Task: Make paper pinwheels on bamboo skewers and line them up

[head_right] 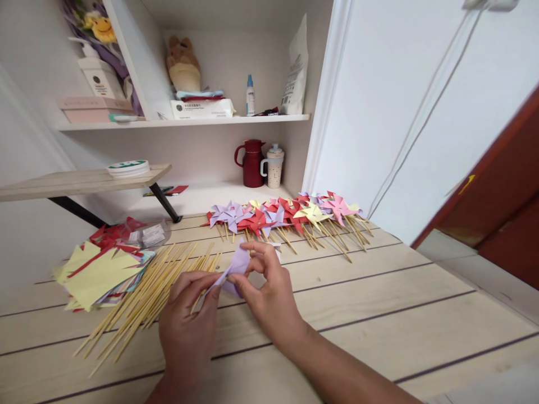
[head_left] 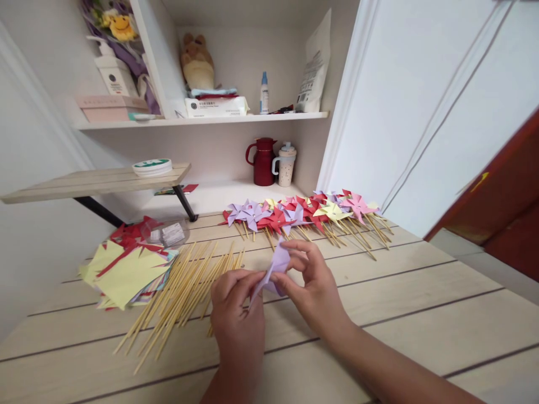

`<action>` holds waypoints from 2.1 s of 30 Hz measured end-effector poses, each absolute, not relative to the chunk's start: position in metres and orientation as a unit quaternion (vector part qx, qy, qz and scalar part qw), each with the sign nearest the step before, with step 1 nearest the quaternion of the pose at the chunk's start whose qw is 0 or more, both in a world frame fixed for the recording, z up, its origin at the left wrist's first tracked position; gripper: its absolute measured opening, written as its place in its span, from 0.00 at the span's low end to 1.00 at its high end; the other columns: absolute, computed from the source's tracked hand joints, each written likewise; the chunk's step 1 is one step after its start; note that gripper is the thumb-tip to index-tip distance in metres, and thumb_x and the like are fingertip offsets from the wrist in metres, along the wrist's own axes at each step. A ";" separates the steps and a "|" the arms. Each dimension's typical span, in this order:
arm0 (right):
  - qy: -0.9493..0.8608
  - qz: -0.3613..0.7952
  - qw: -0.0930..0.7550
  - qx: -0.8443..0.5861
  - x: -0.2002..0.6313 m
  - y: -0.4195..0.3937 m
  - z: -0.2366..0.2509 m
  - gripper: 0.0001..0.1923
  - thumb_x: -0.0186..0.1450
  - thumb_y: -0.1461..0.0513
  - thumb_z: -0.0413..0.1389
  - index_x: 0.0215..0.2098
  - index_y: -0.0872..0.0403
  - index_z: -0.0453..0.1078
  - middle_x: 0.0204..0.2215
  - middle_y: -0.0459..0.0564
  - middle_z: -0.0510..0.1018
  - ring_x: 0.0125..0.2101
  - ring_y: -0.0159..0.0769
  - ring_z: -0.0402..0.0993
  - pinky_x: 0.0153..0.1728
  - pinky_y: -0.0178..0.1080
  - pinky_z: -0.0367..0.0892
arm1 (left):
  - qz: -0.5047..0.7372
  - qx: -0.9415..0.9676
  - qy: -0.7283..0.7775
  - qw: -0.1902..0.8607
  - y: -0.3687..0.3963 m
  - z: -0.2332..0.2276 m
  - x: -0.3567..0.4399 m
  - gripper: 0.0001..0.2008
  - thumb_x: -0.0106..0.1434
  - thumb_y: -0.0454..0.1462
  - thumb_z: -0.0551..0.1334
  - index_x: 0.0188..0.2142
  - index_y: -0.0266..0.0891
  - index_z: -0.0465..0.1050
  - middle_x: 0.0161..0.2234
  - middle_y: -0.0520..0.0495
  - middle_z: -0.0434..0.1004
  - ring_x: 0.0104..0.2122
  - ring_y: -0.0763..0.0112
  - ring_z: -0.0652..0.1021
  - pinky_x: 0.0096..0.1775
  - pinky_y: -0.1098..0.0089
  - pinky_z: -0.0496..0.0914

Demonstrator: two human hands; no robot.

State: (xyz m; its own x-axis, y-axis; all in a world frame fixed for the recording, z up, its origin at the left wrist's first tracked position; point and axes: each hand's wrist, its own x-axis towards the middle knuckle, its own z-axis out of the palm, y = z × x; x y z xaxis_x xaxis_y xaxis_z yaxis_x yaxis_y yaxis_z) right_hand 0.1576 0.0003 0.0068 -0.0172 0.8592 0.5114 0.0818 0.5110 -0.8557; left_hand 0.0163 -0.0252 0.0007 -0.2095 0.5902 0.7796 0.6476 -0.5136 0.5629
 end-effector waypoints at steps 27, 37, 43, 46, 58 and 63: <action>-0.721 0.131 0.619 -0.284 0.165 0.005 0.007 0.07 0.63 0.68 0.61 0.37 0.49 0.72 0.28 0.43 0.79 0.32 0.36 0.77 0.54 0.51 0.69 | -0.571 -0.694 -0.386 0.209 -0.027 0.008 0.009 0.09 0.64 0.27 0.61 0.40 0.39 0.75 0.35 0.50 0.81 0.35 0.70 0.80 0.54 0.59 0.65; -0.711 0.131 0.614 -0.317 0.165 0.005 0.005 0.11 0.64 0.65 0.61 0.45 0.48 0.73 0.36 0.49 0.80 0.43 0.41 0.76 0.41 0.41 0.74 | -0.545 -0.705 -0.400 0.214 -0.026 0.005 0.007 0.10 0.64 0.27 0.60 0.41 0.39 0.74 0.36 0.50 0.83 0.35 0.71 0.81 0.58 0.59 0.62; -0.718 0.107 0.613 -0.311 0.160 0.000 0.005 0.09 0.62 0.68 0.59 0.37 0.48 0.72 0.25 0.43 0.76 0.39 0.39 0.76 0.47 0.43 0.71 | -0.540 -0.707 -0.396 0.226 -0.024 0.007 0.006 0.08 0.65 0.27 0.59 0.40 0.40 0.74 0.34 0.50 0.84 0.34 0.72 0.82 0.55 0.61 0.62; -0.716 0.098 0.613 -0.319 0.157 -0.003 0.004 0.11 0.60 0.70 0.58 0.36 0.48 0.69 0.25 0.43 0.74 0.40 0.39 0.76 0.43 0.40 0.72 | -0.534 -0.712 -0.391 0.234 -0.023 0.007 0.006 0.09 0.64 0.27 0.60 0.40 0.40 0.74 0.34 0.50 0.84 0.34 0.71 0.82 0.55 0.61 0.61; -0.685 0.198 0.614 -0.338 0.168 0.009 -0.003 0.16 0.63 0.66 0.61 0.47 0.45 0.73 0.38 0.49 0.78 0.38 0.39 0.74 0.37 0.40 0.73 | -0.547 -0.709 -0.384 0.225 -0.026 0.008 0.009 0.07 0.64 0.28 0.62 0.40 0.39 0.75 0.34 0.49 0.83 0.33 0.71 0.81 0.54 0.59 0.62; -0.716 0.158 0.603 -0.314 0.174 0.013 0.003 0.10 0.64 0.64 0.62 0.43 0.45 0.77 0.33 0.48 0.80 0.42 0.43 0.73 0.45 0.46 0.69 | -0.548 -0.709 -0.380 0.228 -0.030 0.012 0.014 0.08 0.65 0.27 0.61 0.39 0.39 0.76 0.34 0.50 0.83 0.32 0.72 0.80 0.53 0.58 0.61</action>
State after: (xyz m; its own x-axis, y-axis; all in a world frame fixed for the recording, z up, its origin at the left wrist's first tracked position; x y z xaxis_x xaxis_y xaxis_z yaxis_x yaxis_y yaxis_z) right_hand 0.1744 0.0132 0.0032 -0.0751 0.6405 0.7643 0.2582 0.7528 -0.6055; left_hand 0.0140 -0.0299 0.0116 0.1100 0.2900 0.9507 0.7892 -0.6069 0.0938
